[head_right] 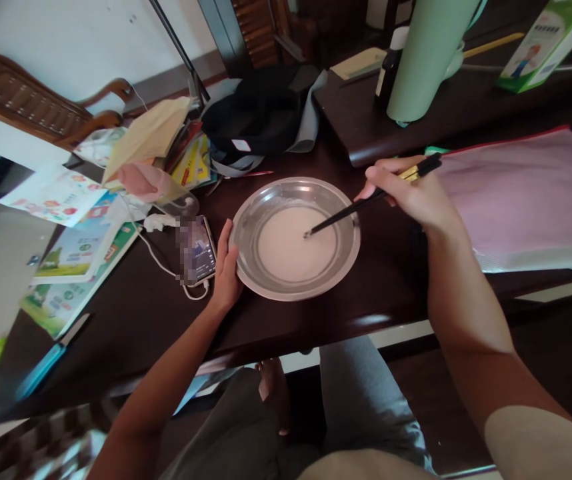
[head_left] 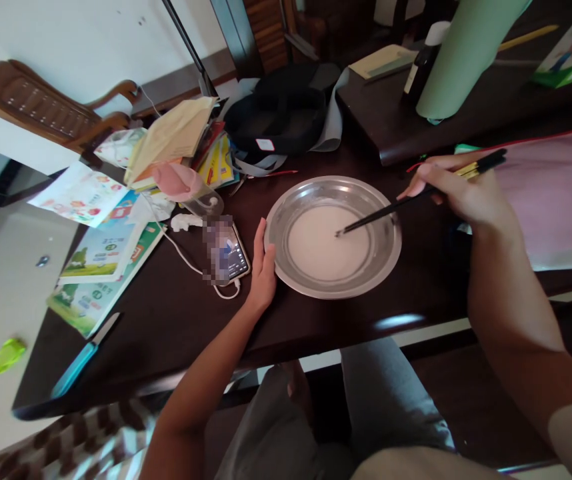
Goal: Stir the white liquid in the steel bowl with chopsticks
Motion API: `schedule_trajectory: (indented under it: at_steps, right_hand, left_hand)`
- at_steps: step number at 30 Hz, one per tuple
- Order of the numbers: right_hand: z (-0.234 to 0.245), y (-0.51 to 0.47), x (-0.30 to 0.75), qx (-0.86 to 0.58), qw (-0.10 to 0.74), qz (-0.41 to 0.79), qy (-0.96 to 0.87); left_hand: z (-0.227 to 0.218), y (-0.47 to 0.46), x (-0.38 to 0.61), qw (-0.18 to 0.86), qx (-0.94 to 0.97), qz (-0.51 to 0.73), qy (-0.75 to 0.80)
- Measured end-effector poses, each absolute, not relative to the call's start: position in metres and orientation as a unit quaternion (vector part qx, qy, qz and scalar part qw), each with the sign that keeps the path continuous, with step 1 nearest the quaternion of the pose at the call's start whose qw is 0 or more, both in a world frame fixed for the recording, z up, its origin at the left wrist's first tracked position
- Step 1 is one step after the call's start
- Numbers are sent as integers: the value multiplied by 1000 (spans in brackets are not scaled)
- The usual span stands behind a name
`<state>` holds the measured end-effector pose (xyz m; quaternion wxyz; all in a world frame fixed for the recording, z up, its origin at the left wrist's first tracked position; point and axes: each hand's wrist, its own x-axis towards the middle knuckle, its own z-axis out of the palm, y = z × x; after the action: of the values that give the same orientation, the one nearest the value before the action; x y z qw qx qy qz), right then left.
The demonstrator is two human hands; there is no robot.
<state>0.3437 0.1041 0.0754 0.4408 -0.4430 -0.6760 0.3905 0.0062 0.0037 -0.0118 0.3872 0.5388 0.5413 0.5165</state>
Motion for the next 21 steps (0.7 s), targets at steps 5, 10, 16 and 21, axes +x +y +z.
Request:
schedule_trajectory:
  at_steps: [5,10,16,21]
  right_hand:
    - [87,92,329,-409,335,420,-738]
    - [95,89,326,-425,367,385,-732]
    - [106,83,333,-443,395,399,-698]
    - [107,75,316,-396,323,434,-742]
  left_hand:
    - [-1,-1,5,388,534,514,547]
    - [6,-6,3,380,534,518,549]
    - [17,-13,2,372,535,523,550]
    - [27,-17,3,374,533,518,556]
